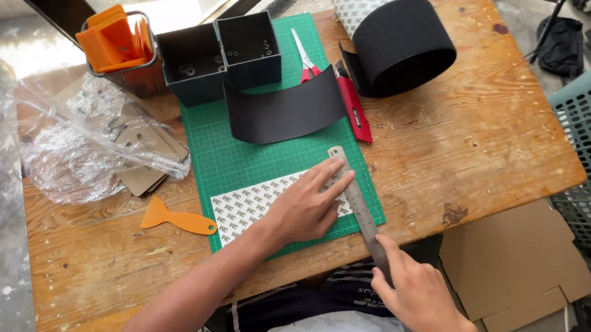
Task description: The person cuts a strip of double-sided adhesive tape from a roll using scissors. They then peel the backing off the tape and apply it to a white rectangular piece of material, smoothing it down with a yellow plastic scraper. Finally, they place a black curved piece of material onto the adhesive strip and smooth it down.
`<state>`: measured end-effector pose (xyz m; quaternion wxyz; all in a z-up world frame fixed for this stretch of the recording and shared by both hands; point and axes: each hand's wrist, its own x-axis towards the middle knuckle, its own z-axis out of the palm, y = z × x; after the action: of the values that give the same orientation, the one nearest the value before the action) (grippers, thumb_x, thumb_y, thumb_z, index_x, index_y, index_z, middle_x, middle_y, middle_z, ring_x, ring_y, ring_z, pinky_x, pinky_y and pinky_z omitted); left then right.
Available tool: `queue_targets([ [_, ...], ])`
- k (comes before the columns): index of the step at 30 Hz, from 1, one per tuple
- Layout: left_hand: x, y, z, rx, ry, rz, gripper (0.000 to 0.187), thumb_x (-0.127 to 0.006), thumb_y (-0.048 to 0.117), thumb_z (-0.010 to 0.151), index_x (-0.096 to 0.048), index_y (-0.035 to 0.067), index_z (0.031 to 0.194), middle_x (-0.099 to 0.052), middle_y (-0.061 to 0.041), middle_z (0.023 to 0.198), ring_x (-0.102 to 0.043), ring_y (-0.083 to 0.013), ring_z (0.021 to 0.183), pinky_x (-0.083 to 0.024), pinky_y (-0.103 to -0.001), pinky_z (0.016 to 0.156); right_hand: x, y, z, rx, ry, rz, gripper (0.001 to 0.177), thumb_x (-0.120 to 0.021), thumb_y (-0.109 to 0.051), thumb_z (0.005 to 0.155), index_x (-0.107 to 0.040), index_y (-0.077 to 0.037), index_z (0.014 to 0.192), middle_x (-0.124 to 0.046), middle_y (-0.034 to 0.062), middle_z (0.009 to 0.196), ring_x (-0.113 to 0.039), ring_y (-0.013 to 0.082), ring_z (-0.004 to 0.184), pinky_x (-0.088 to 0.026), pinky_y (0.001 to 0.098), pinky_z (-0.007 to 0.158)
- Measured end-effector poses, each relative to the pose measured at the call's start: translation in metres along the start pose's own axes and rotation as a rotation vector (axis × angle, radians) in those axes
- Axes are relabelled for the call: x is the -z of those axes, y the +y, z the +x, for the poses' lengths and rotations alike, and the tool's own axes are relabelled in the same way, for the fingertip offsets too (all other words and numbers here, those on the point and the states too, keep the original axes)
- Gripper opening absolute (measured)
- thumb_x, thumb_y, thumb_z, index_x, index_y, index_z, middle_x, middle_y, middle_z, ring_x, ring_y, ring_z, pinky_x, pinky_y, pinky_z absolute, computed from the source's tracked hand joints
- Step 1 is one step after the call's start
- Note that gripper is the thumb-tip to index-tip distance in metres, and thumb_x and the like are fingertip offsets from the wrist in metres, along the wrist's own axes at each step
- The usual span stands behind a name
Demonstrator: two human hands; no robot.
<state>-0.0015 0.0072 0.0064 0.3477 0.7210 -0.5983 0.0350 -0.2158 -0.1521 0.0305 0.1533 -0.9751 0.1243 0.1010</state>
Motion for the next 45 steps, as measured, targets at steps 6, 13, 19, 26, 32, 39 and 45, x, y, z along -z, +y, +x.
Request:
queue_targets([
  [6, 0.0, 0.0, -0.002, 0.061, 0.038, 0.109, 0.063, -0.061, 0.012, 0.092, -0.037, 0.003, 0.15, -0.039, -0.034, 0.149, -0.043, -0.051, 0.138, -0.043, -0.06, 0.112, 0.025, 0.023, -0.03, -0.379, 0.05, 0.18, 0.051, -0.057, -0.035, 0.085, -0.055, -0.034, 0.137, -0.077, 0.0019, 0.11, -0.074, 0.0354, 0.09, -0.055, 0.0467, 0.079],
  [13, -0.007, -0.003, -0.004, 0.064, 0.029, 0.132, 0.054, -0.061, 0.014, 0.093, -0.045, 0.0, 0.143, -0.048, -0.031, 0.141, -0.046, -0.0495, 0.134, -0.043, -0.06, 0.107, 0.043, 0.057, 0.022, -0.134, 0.138, -0.076, 0.05, -0.056, -0.033, 0.089, -0.053, -0.026, 0.138, -0.071, 0.0015, 0.116, -0.073, 0.0412, 0.077, -0.058, 0.0583, 0.069],
  [19, -0.016, -0.006, -0.006, 0.067, 0.133, 0.172, 0.061, -0.065, 0.012, 0.081, -0.053, 0.004, 0.141, -0.055, -0.024, 0.13, -0.051, -0.0452, 0.131, -0.042, -0.054, 0.108, 0.04, 0.063, 0.103, -0.039, 0.267, -0.167, 0.04, -0.057, -0.04, 0.091, -0.06, -0.032, 0.13, -0.065, 0.0066, 0.102, -0.072, 0.0451, 0.074, -0.062, 0.0582, 0.069],
  [26, -0.018, -0.006, -0.005, 0.091, 0.151, 0.236, 0.056, -0.064, 0.018, 0.081, -0.057, 0.004, 0.135, -0.057, -0.022, 0.126, -0.053, -0.0436, 0.13, -0.043, -0.053, 0.107, 0.034, 0.057, 0.184, 0.181, 0.44, -0.117, 0.037, -0.066, -0.03, 0.091, -0.068, -0.017, 0.125, -0.06, 0.0142, 0.097, -0.07, 0.0439, 0.088, -0.059, 0.052, 0.072],
  [32, -0.021, -0.007, -0.008, 0.156, 0.159, 0.349, 0.061, -0.063, 0.029, 0.081, -0.058, -0.005, 0.132, -0.057, -0.026, 0.12, -0.056, -0.0449, 0.124, -0.045, -0.052, 0.106, 0.019, 0.064, 0.229, 0.245, 0.617, 0.046, 0.04, -0.075, -0.021, 0.089, -0.068, -0.004, 0.124, -0.06, 0.021, 0.097, -0.065, 0.0459, 0.093, -0.055, 0.0525, 0.079],
  [39, -0.017, -0.006, -0.006, 0.178, 0.113, 0.407, 0.061, -0.061, 0.033, 0.081, -0.062, -0.009, 0.126, -0.057, -0.027, 0.115, -0.056, -0.0461, 0.122, -0.044, -0.053, 0.105, 0.028, 0.059, 0.185, 0.146, 0.593, -0.155, 0.029, -0.074, -0.02, 0.086, -0.072, -0.012, 0.114, -0.061, 0.0093, 0.105, -0.06, 0.0297, 0.103, -0.054, 0.0408, 0.086],
  [45, -0.017, -0.005, -0.005, 0.198, 0.098, 0.391, 0.061, -0.062, 0.032, 0.08, -0.062, -0.008, 0.126, -0.056, -0.026, 0.116, -0.055, -0.0461, 0.124, -0.043, -0.052, 0.106, 0.016, 0.075, 0.174, 0.204, 0.532, -0.09, 0.038, -0.062, -0.015, 0.085, -0.071, -0.015, 0.121, -0.054, 0.0113, 0.104, -0.054, 0.0354, 0.102, -0.05, 0.0465, 0.089],
])
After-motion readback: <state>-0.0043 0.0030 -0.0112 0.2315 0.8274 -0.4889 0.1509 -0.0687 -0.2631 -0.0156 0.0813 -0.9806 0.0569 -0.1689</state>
